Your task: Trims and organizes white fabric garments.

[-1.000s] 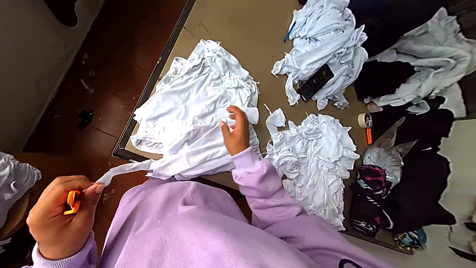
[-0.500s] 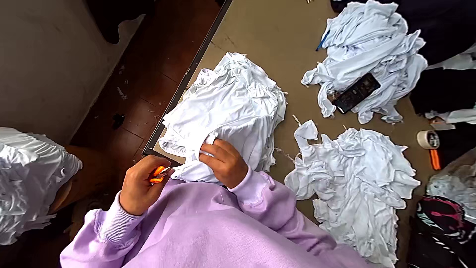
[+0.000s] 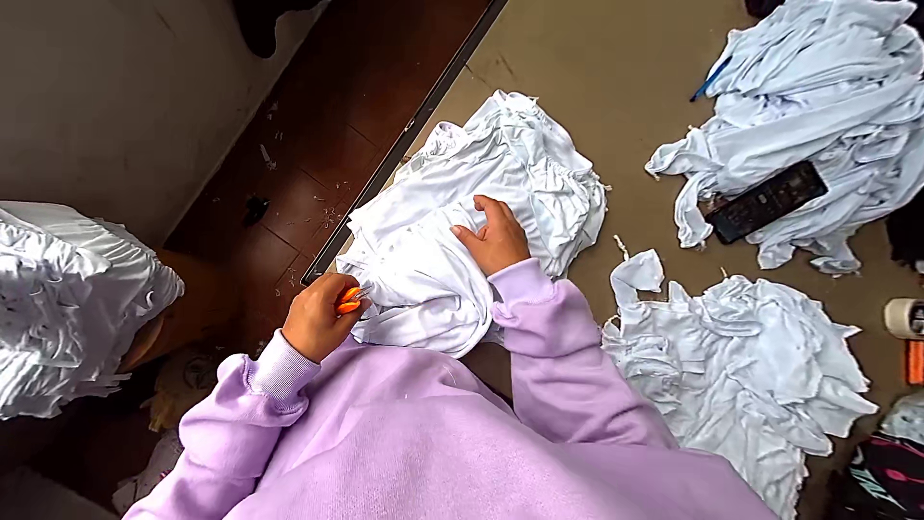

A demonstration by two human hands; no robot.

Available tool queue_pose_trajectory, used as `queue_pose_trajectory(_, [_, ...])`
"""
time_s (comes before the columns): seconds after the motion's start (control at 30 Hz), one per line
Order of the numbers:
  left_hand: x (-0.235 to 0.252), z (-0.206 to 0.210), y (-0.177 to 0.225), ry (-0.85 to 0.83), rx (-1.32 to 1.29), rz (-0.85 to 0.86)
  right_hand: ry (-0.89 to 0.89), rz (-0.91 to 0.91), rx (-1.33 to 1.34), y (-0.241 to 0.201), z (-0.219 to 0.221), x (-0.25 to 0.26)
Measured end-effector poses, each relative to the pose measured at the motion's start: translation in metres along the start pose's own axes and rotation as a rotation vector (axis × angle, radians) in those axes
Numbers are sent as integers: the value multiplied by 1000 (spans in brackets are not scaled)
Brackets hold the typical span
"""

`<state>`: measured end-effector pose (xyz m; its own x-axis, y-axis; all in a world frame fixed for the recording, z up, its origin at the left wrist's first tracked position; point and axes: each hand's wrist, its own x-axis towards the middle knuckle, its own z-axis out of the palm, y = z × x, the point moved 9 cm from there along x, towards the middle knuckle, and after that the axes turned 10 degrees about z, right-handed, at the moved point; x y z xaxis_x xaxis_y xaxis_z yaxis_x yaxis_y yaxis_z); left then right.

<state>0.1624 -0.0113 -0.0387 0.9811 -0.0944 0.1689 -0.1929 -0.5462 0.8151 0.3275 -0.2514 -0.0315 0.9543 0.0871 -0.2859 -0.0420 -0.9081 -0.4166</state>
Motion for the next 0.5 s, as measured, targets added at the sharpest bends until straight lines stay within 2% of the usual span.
queue_pose_trajectory(0.1, [7,24,-10,-160,80,-98,-121,68,-133,-12,25,22])
queue_pose_trajectory(0.17, [7,31,-13,-224,114,-147,-133,-5,-112,-20,23,21])
queue_pose_trajectory(0.23, [4,26,-13,-148,114,-79,-74,-209,57,-29,6,9])
queue_pose_trajectory(0.33, [1,-1,-12,86,-5,52,-32,-426,281,-38,-29,-16])
queue_pose_trajectory(0.5, [16,-75,3,283,-584,50,-23,-670,535,-69,-103,-54])
